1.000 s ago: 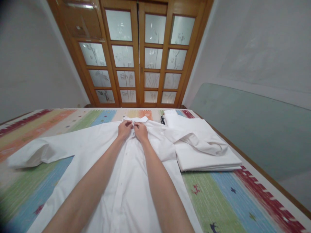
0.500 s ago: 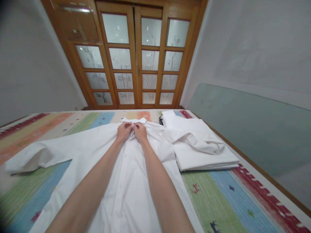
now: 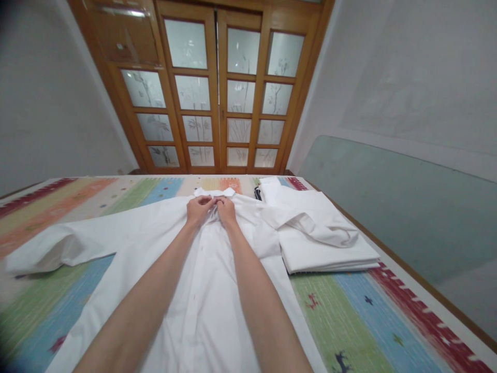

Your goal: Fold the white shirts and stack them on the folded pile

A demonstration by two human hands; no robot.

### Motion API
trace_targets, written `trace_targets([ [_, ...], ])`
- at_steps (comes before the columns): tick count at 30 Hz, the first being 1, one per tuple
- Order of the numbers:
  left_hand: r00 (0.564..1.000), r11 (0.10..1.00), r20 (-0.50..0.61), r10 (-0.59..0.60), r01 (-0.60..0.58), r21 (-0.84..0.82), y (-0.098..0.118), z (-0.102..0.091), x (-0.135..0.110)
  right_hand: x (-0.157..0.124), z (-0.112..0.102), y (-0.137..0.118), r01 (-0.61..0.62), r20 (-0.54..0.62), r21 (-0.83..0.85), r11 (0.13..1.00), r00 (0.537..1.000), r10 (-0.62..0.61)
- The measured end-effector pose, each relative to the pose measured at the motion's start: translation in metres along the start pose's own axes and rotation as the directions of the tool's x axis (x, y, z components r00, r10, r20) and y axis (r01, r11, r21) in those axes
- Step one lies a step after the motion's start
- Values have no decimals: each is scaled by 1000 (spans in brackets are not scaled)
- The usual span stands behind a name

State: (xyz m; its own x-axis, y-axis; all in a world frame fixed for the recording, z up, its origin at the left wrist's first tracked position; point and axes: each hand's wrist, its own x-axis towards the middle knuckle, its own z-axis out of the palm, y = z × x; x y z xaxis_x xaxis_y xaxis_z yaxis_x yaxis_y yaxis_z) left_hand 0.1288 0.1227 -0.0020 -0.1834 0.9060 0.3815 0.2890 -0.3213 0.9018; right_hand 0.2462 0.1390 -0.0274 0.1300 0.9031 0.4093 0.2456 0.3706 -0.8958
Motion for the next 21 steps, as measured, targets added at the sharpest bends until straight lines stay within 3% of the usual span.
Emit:
trace_targets([
  [21, 999, 994, 33, 16, -19, 112, -4, 1, 3, 3, 2, 6, 41, 86, -27, 999, 996, -39],
])
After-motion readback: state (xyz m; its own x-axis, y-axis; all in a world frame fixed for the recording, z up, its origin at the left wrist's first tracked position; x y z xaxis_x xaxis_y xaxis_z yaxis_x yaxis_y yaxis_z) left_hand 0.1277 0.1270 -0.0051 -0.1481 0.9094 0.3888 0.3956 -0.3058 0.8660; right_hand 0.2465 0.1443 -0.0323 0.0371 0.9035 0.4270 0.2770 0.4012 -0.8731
